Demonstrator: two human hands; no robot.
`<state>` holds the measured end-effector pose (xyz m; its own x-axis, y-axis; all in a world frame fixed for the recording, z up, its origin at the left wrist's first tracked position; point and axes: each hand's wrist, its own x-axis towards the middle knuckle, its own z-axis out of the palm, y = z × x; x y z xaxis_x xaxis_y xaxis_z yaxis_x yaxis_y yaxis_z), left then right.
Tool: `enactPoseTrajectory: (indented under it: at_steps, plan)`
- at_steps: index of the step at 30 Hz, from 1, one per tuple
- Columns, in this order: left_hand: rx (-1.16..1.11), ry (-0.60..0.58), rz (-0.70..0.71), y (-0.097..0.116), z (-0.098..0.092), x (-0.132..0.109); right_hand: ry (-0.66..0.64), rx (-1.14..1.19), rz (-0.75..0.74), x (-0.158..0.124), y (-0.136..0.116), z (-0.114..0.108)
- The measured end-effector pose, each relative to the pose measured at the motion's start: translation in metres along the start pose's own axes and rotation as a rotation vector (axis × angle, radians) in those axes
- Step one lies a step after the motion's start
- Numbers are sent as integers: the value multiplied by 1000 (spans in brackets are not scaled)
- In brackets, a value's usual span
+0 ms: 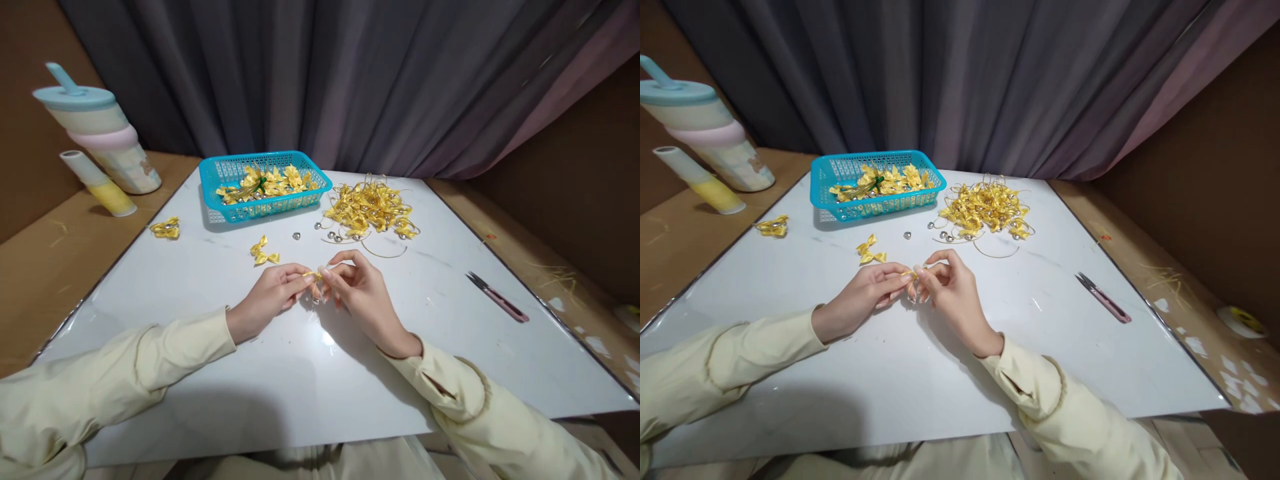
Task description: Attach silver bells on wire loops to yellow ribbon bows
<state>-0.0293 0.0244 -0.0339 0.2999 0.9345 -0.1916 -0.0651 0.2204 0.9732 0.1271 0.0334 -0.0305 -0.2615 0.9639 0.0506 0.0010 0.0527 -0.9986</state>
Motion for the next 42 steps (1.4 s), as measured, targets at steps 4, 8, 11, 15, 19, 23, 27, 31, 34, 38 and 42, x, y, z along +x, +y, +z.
enactPoseTrajectory:
  at_steps: [4,8,11,15,19,23,27,31,34,38,42]
  plan:
    - [-7,-5,-2,-2,0,0,-13,-20,77,0,1,2]
    - [-17,-3,2,-2,0,0,45,20,133,1,-1,4]
    - [-44,0,4,-1,-1,1,109,62,140,2,-5,1]
    - [-128,6,7,-1,-4,3,155,23,89,5,-7,-8]
    - [-151,-28,23,-3,-6,4,-64,-90,15,8,-3,-15]
    - [-146,-77,32,-1,-6,2,-123,-269,-84,9,-2,-14]
    - [-143,-113,24,0,-6,0,-110,-364,-277,9,-1,-13]
    - [-178,-149,-13,2,-7,-1,-99,-421,-404,10,1,-16]
    - [-189,-187,-39,3,-9,1,-84,-526,-498,10,2,-18]
    - [-166,-213,-29,7,-10,1,-67,-693,-609,11,4,-21]
    - [-96,-243,11,17,-8,-4,-78,-787,-603,13,9,-22]
